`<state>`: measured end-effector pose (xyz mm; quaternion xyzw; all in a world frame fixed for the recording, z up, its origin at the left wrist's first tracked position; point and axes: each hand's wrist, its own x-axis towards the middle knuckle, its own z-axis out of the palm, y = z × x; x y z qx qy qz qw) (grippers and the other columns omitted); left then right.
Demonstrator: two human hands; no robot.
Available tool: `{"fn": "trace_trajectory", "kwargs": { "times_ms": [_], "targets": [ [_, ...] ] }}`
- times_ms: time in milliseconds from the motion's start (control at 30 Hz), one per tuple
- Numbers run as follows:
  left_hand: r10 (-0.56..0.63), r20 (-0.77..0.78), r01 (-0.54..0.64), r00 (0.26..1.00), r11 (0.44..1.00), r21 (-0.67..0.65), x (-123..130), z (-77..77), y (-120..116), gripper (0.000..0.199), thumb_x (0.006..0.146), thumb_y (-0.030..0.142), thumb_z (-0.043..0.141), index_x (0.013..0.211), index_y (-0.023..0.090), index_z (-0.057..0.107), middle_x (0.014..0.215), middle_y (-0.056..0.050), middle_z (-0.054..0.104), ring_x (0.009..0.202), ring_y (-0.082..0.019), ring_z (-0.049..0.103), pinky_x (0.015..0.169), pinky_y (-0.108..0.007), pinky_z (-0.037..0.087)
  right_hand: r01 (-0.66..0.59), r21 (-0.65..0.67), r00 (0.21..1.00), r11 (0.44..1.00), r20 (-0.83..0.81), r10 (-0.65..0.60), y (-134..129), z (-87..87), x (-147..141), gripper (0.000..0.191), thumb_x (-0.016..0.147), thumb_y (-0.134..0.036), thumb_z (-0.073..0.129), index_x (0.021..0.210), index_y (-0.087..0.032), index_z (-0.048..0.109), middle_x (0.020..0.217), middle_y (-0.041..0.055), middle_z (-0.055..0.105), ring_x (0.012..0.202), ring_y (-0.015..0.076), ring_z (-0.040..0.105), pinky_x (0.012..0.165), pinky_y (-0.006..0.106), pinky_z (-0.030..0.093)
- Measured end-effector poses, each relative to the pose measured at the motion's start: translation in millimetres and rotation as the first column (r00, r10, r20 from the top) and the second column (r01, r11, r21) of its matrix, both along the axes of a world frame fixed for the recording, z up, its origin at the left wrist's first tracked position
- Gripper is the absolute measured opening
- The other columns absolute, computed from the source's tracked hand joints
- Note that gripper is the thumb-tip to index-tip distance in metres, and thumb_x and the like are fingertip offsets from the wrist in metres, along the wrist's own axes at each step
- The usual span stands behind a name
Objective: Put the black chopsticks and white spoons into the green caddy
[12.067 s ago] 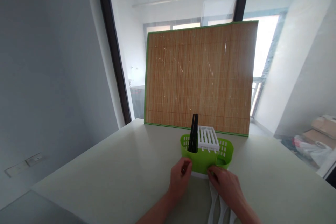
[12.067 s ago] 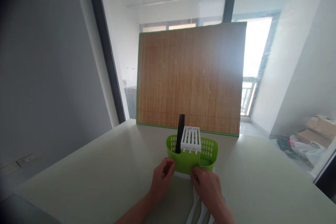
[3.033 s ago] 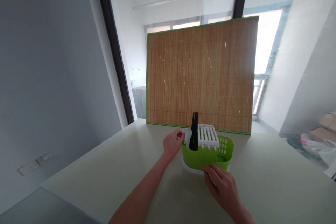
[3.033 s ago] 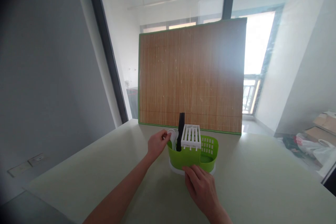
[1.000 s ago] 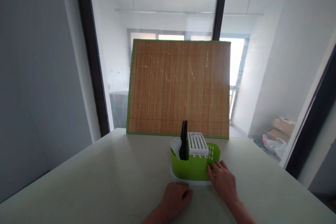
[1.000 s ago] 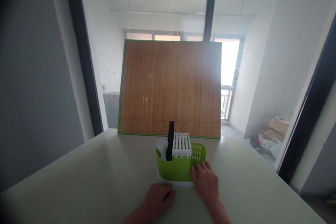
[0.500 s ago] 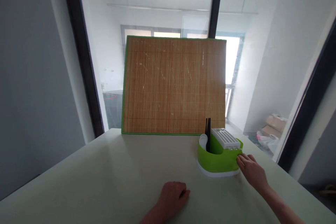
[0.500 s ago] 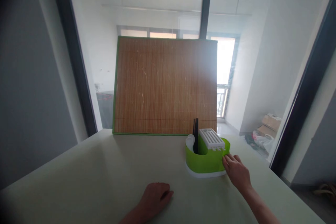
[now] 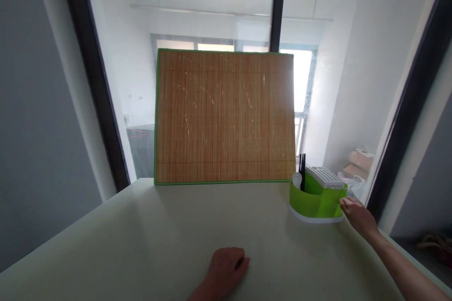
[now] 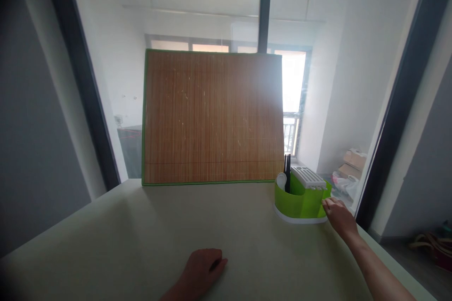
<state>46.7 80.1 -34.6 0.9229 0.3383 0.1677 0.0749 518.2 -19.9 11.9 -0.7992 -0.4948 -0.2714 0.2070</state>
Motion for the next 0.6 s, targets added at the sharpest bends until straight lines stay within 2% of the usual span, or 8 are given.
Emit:
{"fn": "trace_trajectory", "kwargs": {
  "times_ms": [167,267,333,400,433,467,533,600],
  "targets": [
    [-0.005,0.014,0.005,1.000,1.000,0.003,0,-1.4,1,0.029,0.086,0.035,0.041,0.065,0.017,0.053,0.063,0.000,0.057,0.058,-0.012,0.045,0.055,-0.025,0.022,-0.017,-0.001,1.000,1.000,-0.005,0.017,2,-1.5,14,0.038,0.087,-0.034,0.029,0.080,-0.017,0.063,0.092,0.0102,0.065,0.084,0.0227,0.060,0.063,0.032,0.046],
    [-0.012,0.015,0.011,1.000,1.000,0.013,-1,-1.9,1,0.030,0.086,0.035,0.041,0.065,0.018,0.052,0.063,0.000,0.056,0.057,-0.012,0.045,0.055,-0.025,0.021,0.011,0.064,1.000,0.998,0.017,-0.012,-1,-1.4,12,0.039,0.086,-0.035,0.029,0.094,-0.013,0.061,0.097,0.0130,0.062,0.090,0.0251,0.057,0.072,0.036,0.046],
    [-0.016,0.016,0.015,1.000,1.000,0.021,-1,-3.3,2,0.029,0.086,0.034,0.041,0.065,0.018,0.052,0.063,0.000,0.057,0.057,-0.012,0.045,0.055,-0.025,0.021,0.057,0.152,0.998,0.987,0.030,-0.063,-4,-3.1,0,0.043,0.086,-0.037,0.029,0.105,-0.010,0.056,0.100,0.0157,0.059,0.093,0.0272,0.055,0.076,0.039,0.044],
    [-0.019,0.025,0.018,1.000,0.999,0.036,0,-5.3,2,0.028,0.085,0.033,0.042,0.064,0.018,0.052,0.062,0.000,0.056,0.057,-0.012,0.046,0.054,-0.025,0.021,0.091,0.264,0.995,0.960,0.019,-0.100,-7,-7.0,-25,0.043,0.086,-0.039,0.030,0.107,-0.011,0.055,0.098,0.0146,0.058,0.089,0.0267,0.055,0.071,0.038,0.044],
    [-0.023,0.032,0.022,0.999,0.999,0.045,0,-6.3,3,0.027,0.085,0.033,0.042,0.064,0.018,0.051,0.062,0.000,0.056,0.056,-0.012,0.046,0.054,-0.025,0.021,0.047,0.290,0.999,0.956,0.000,-0.049,-8,-9.5,-42,0.039,0.086,-0.040,0.033,0.105,-0.014,0.055,0.097,0.0123,0.058,0.083,0.0240,0.056,0.065,0.033,0.044],
    [-0.030,0.042,0.027,0.999,0.998,0.056,0,-7.0,3,0.027,0.085,0.033,0.042,0.063,0.018,0.050,0.061,0.001,0.056,0.056,-0.012,0.045,0.054,-0.025,0.021,-0.021,0.279,0.999,0.960,-0.033,0.031,-9,-12.1,-63,0.036,0.086,-0.040,0.035,0.104,-0.016,0.055,0.097,0.0100,0.058,0.078,0.0209,0.056,0.058,0.029,0.043],
    [-0.042,0.074,0.036,0.996,0.997,0.073,1,-7.5,2,0.028,0.085,0.033,0.043,0.062,0.018,0.049,0.059,0.001,0.054,0.054,-0.011,0.044,0.053,-0.025,0.021,-0.207,0.210,0.970,0.956,-0.081,0.228,-8,-16.8,-110,0.029,0.087,-0.037,0.037,0.103,-0.019,0.053,0.092,0.0060,0.059,0.072,0.0165,0.056,0.056,0.025,0.041],
    [-0.053,0.127,0.043,0.991,0.996,0.078,1,-6.4,2,0.026,0.083,0.031,0.045,0.062,0.018,0.046,0.057,0.003,0.052,0.052,-0.010,0.043,0.052,-0.023,0.022,-0.411,0.109,0.899,0.905,-0.118,0.422,-4,-20.0,-159,0.023,0.089,-0.031,0.035,0.101,-0.020,0.052,0.083,0.0027,0.059,0.069,0.0138,0.055,0.061,0.023,0.040]
  ]
}}
